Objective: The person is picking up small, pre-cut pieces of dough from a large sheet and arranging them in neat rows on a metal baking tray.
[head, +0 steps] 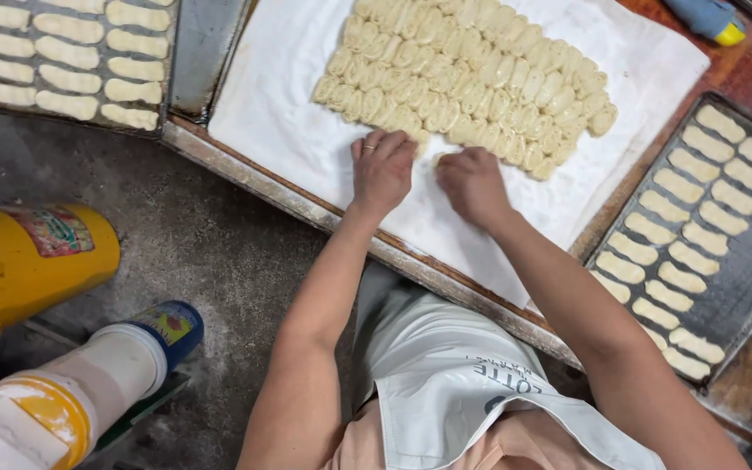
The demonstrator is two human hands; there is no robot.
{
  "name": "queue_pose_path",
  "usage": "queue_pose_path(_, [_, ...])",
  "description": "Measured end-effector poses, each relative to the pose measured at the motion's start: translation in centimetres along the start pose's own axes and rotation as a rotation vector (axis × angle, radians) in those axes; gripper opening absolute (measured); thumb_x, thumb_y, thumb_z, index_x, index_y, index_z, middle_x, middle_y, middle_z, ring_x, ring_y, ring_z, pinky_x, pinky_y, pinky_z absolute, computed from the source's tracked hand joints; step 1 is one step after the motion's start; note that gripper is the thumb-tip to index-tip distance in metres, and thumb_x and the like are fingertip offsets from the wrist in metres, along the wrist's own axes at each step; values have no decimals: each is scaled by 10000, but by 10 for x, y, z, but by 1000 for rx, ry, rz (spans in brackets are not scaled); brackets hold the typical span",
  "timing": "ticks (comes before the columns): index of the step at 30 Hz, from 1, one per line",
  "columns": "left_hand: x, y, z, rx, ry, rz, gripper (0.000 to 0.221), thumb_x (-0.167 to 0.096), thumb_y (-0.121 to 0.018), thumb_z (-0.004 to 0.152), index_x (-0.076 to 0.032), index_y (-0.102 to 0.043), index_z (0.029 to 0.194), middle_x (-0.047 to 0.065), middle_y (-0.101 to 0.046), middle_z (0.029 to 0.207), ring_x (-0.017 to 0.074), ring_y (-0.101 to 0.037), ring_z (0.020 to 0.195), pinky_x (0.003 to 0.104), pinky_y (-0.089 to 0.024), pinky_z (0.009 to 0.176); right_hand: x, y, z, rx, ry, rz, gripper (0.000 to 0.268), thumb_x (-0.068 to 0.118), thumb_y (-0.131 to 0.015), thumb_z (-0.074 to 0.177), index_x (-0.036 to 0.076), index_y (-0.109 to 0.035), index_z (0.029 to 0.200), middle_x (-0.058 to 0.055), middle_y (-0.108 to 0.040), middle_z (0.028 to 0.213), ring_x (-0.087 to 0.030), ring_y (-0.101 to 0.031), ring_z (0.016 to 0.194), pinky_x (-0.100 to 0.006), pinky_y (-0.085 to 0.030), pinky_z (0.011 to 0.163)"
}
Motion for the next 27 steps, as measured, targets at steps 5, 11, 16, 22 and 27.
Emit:
queue_pose_path(5, [-50,6,10,-64,51,-98,157,-225,-621,920,-213,-690,1061,-26,-607,1086,215,-574,1037,368,-388,842,-23,48,-46,-135,-449,699,124,112,-706,905,82,-716,1025,-29,-713,953,-212,-627,942,-349,-510,901])
queue_pose_path(11, [-190,-62,3,61,-48,-378,130,-195,-651,913,-176,-707,1029,8,-617,1064,238,-622,955,363,-447,780,-87,165,-201,-550,-806,1389,228,60,-724,888,-78,-612,1032,-155,-648,872,-236,-710,785,-401,-648,775])
queue_pose_path(16, [-363,-116,-33,277,-137,-589,116,-178,-622,963,-111,-714,987,69,-631,1020,309,-640,920,402,-461,767,-163,268,-417,-501,-999,705,213,12,-757,855,-39,-657,1036,-119,-643,831,-177,-663,695,-335,-578,662])
queue_pose_path(22, [-501,-169,-95,428,-349,-477,137,-284,-678,864,-203,-730,962,-10,-640,974,243,-631,955,411,-446,819,-179,289,-503,-600,-1157,855,199,31,-687,868,23,-664,1065,-127,-689,824,-130,-667,641,-245,-609,609])
queue_pose_path(27, [-542,-186,-120,648,-398,-215,398,-408,-702,822,-198,-690,1159,40,-654,1089,273,-579,1099,453,-398,901,-210,255,-545,-153,-962,78,227,264,-619,969,172,-725,1147,-79,-700,1026,-323,-683,977,-427,-552,857])
Point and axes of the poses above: each hand's wrist, its own z-axis towards the middle knuckle, its own y-axis out of the back of the hand, x = y × z, the point moved 3 cm from there along z, towards the middle knuckle
